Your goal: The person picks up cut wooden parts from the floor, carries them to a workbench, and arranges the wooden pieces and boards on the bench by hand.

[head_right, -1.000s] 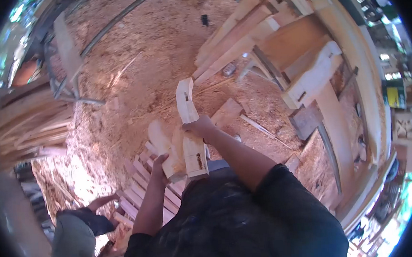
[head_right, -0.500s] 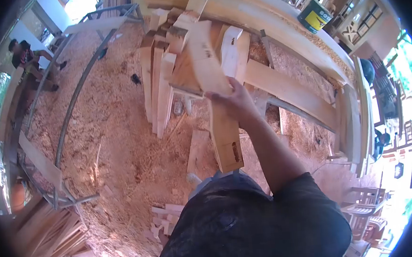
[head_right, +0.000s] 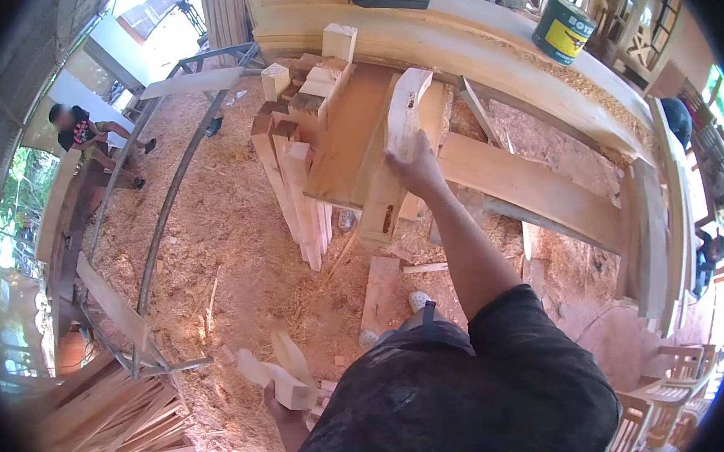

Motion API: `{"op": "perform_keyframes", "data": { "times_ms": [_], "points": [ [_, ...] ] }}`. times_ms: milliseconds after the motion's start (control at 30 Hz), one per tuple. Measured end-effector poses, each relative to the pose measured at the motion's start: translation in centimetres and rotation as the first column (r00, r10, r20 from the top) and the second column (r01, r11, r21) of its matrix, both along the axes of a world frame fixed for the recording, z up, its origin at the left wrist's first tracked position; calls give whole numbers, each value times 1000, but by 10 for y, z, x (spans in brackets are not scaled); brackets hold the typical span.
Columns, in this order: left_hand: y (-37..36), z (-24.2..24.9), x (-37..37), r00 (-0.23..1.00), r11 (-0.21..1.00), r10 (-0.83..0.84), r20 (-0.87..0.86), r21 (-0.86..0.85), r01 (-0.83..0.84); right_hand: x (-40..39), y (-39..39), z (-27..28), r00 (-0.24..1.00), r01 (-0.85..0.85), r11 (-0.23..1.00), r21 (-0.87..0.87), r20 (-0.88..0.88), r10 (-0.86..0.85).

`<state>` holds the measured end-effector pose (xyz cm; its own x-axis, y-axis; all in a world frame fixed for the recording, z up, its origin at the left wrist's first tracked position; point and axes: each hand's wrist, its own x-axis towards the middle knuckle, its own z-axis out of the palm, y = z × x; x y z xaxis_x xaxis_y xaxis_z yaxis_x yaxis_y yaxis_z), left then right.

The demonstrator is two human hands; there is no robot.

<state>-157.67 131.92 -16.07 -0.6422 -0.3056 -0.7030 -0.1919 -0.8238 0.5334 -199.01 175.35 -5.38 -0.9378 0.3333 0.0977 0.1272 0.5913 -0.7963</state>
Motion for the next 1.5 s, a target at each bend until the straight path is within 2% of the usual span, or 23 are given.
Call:
{"op": "perform_keyframes", "data": {
  "times_ms": [67,167,200,233,267,300,333,367,467,567,667,700,800,833,933,1033,1100,1133,1200,1233,1333,1433,1500],
  "points": [
    [16,34,-24,997,991,-76,3,-114,76,4,-3,2,992,96,951,293,-105,-68],
    [31,73,-48,988,974,-148,-44,-179,138,50,-30,58,857,-22,953,301,-485,173],
    [40,99,-55,985,959,-170,-5,-233,164,67,-48,69,911,-219,974,58,-346,226],
    [50,130,-65,980,938,-194,37,-285,196,79,-67,64,890,-369,923,-112,-328,316],
    [55,146,-73,974,914,-215,76,-336,228,96,-87,84,853,-508,843,-174,-238,465],
    [49,148,-78,963,901,-268,19,-350,258,106,-108,71,828,-539,752,-378,-75,556],
    [38,149,-82,948,887,-317,-37,-366,283,119,-122,83,748,-576,735,-359,133,651],
    [31,151,-85,928,873,-362,-91,-382,303,128,-141,60,702,-595,659,-460,102,705],
    [55,191,-104,868,857,-403,-291,-453,246,150,-173,77,678,-349,551,-758,202,707],
    [52,207,-123,750,804,-565,-345,-435,405,145,-175,92,742,-97,72,-993,-24,670],
    [97,239,-136,788,812,-529,-315,-458,362,136,-160,91,817,-421,453,-786,-111,566],
    [92,231,-146,736,778,-588,-334,-481,403,136,-153,94,827,-376,381,-845,-120,550],
    [96,224,-155,694,811,-575,-433,-418,410,135,-129,81,873,-397,428,-812,-189,450],
    [98,228,-155,712,815,-564,-418,-422,398,134,-113,81,889,-379,503,-777,-156,430],
    [93,236,-155,738,799,-572,-358,-446,403,127,-71,99,916,-368,503,-782,-210,343],
    [70,228,-151,747,783,-583,-319,-469,410,103,-37,105,951,-272,482,-833,-157,265],
    [66,227,-148,770,799,-550,-323,-472,372,75,-8,103,956,-230,613,-756,-58,288],
    [66,226,-144,787,814,-521,-332,-470,341,63,3,96,955,-209,673,-710,-1,295],
    [67,216,-141,831,852,-439,-342,-452,264,36,20,46,993,-36,941,-336,95,72],
    [67,211,-143,848,870,-394,-355,-441,220,30,23,42,994,61,992,-110,95,-50],
    [61,204,-142,802,851,-455,-386,-452,266,39,19,39,998,-44,939,-341,35,60],
    [44,189,-141,813,817,-508,-284,-457,351,41,10,39,999,-40,909,-415,-4,42],
    [44,182,-145,829,833,-480,-285,-445,329,34,6,40,1000,-7,902,-432,23,19]
  ]
}}
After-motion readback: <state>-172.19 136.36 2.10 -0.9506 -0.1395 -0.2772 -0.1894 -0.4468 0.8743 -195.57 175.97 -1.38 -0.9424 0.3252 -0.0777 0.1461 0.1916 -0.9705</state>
